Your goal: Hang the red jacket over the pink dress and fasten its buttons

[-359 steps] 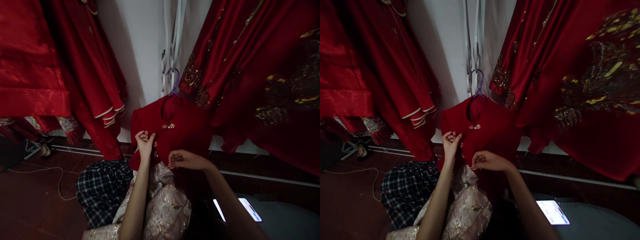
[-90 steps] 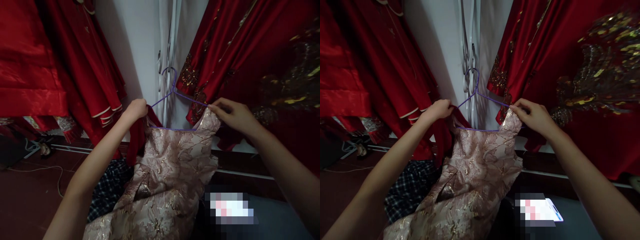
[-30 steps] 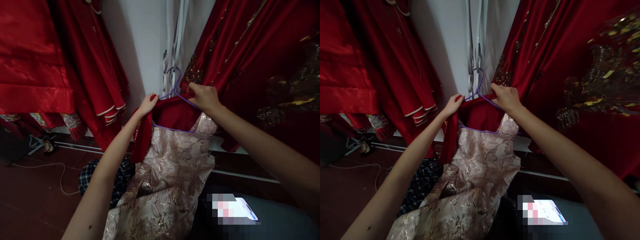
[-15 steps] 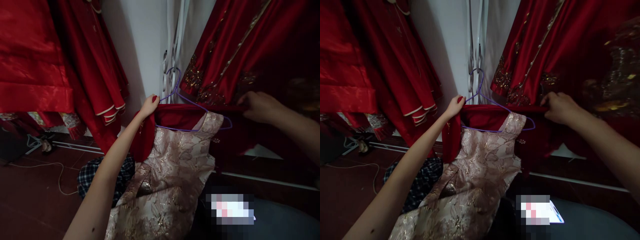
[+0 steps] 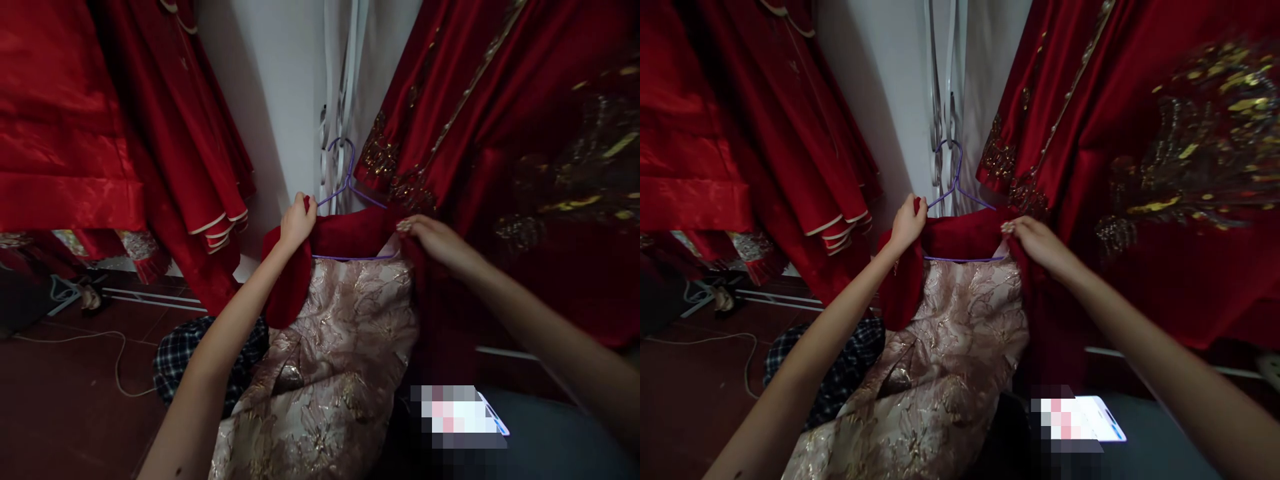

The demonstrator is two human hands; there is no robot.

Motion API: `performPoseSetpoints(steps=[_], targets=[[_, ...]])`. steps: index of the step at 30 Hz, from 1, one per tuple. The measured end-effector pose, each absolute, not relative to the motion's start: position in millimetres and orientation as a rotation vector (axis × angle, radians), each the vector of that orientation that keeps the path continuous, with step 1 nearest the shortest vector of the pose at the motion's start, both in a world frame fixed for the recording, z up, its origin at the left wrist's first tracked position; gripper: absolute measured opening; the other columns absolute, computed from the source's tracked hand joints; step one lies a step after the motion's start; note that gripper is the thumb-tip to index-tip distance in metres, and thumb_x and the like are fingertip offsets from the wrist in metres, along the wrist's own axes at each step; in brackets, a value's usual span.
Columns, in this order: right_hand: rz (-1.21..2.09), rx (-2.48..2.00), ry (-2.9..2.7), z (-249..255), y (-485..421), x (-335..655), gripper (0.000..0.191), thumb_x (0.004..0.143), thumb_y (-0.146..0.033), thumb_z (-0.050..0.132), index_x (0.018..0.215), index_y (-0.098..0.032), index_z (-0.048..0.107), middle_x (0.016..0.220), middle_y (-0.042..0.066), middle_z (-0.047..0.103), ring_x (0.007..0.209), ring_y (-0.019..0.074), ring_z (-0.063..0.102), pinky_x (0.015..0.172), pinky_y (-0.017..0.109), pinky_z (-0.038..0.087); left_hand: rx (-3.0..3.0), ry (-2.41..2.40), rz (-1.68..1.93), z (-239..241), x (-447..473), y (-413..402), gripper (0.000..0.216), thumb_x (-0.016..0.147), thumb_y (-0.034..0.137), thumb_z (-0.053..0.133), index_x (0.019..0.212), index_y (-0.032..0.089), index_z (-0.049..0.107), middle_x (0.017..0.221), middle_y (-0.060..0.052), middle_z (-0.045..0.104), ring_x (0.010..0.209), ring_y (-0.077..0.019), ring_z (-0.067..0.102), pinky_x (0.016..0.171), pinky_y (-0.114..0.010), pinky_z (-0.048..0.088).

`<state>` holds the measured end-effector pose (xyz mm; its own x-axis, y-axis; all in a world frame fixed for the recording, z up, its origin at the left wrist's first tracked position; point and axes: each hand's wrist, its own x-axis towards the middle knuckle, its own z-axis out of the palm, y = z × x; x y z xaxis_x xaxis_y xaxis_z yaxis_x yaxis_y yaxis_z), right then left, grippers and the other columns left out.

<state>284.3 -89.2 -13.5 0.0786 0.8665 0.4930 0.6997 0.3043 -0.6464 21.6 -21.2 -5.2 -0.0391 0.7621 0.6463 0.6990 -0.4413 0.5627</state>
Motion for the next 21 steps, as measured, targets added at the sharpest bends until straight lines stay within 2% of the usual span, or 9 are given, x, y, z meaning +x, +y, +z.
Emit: performPoseSetpoints(steps=[2, 4, 5, 7, 9, 11, 15, 19, 21], targets=[[0.249, -1.481, -1.672, -22, -91, 259, 0.033, 0.078, -0.043, 0.055, 0.095, -0.016, 0.052, 0.089, 0.009, 0.064, 0.075, 0.0172, 0.060, 0.065, 0.028, 0.044, 2.142, 1.643, 1.490, -4, 20, -23, 0.028, 0.088, 0.045, 0.036, 0.089, 0.020, 0.048, 0.075, -0.007, 0.060, 0.076, -0.0224, 0.061, 0.073, -0.032, 0.042], [0.068, -1.481, -1.783, -25, -99, 249, 0.054, 0.064, -0.041, 0.068, 0.107, -0.018, 0.047, 0.094, 0.008, 0.062, 0.074, 0.0201, 0.059, 0.062, 0.029, 0.043, 2.161, 1.652, 1.464, -3, 17, -24, 0.027, 0.089, 0.045, 0.035, 0.089, 0.020, 0.048, 0.075, -0.007, 0.060, 0.076, -0.0232, 0.061, 0.072, -0.033, 0.042], [-0.048, -1.475, -1.827, -25, -104, 250, 0.059, 0.062, -0.038, 0.070, 0.112, -0.019, 0.045, 0.096, 0.008, 0.061, 0.073, 0.0209, 0.059, 0.060, 0.029, 0.042, 2.168, 1.656, 1.453, -3, 16, -25, 0.027, 0.089, 0.044, 0.035, 0.090, 0.020, 0.048, 0.075, -0.007, 0.060, 0.076, -0.0235, 0.061, 0.072, -0.033, 0.042], [-0.243, -1.476, -1.848, -21, -111, 260, 0.053, 0.067, -0.032, 0.064, 0.115, -0.020, 0.045, 0.097, 0.009, 0.060, 0.072, 0.0217, 0.058, 0.058, 0.030, 0.040, 2.177, 1.658, 1.435, -1, 14, -25, 0.028, 0.089, 0.044, 0.035, 0.089, 0.020, 0.048, 0.075, -0.008, 0.060, 0.077, -0.0237, 0.061, 0.072, -0.033, 0.042], [-0.344, -1.501, -1.791, -15, -113, 272, 0.037, 0.074, -0.031, 0.057, 0.108, -0.020, 0.050, 0.093, 0.009, 0.061, 0.070, 0.0214, 0.057, 0.059, 0.030, 0.038, 2.172, 1.664, 1.430, 0, 14, -26, 0.028, 0.089, 0.045, 0.035, 0.089, 0.020, 0.048, 0.075, -0.008, 0.060, 0.077, -0.0235, 0.061, 0.072, -0.032, 0.042], [-0.330, -1.518, -1.726, -10, -105, 278, 0.022, 0.078, -0.037, 0.054, 0.093, -0.020, 0.054, 0.081, 0.009, 0.062, 0.066, 0.0201, 0.056, 0.059, 0.030, 0.036, 2.165, 1.670, 1.430, 0, 16, -27, 0.028, 0.089, 0.045, 0.035, 0.090, 0.020, 0.048, 0.074, -0.008, 0.060, 0.077, -0.0233, 0.061, 0.072, -0.031, 0.041], [-0.170, -1.483, -1.692, -13, -80, 248, 0.031, 0.086, -0.047, 0.040, 0.071, -0.021, 0.049, 0.062, 0.005, 0.057, 0.058, 0.0183, 0.053, 0.058, 0.028, 0.034, 2.175, 1.653, 1.433, -3, 24, -33, 0.027, 0.089, 0.044, 0.034, 0.093, 0.020, 0.046, 0.073, -0.008, 0.060, 0.075, -0.0244, 0.061, 0.069, -0.031, 0.041], [-0.093, -1.340, -1.476, -27, -71, 180, 0.036, 0.089, -0.047, 0.032, 0.067, -0.021, 0.045, 0.061, 0.004, 0.056, 0.058, 0.0160, 0.052, 0.057, 0.025, 0.033, 2.211, 1.551, 1.484, -9, 23, -42, 0.029, 0.089, 0.045, 0.034, 0.100, 0.019, 0.042, 0.074, -0.007, 0.059, 0.071, -0.0235, 0.061, 0.066, -0.031, 0.041], [0.002, -1.203, -1.548, -35, -75, 156, 0.035, 0.087, -0.048, 0.036, 0.068, -0.021, 0.045, 0.062, 0.001, 0.054, 0.056, 0.0132, 0.050, 0.057, 0.024, 0.034, 2.249, 1.444, 1.518, -12, 18, -45, 0.029, 0.087, 0.045, 0.040, 0.101, 0.019, 0.040, 0.078, -0.005, 0.058, 0.071, -0.0208, 0.060, 0.067, -0.030, 0.042]])
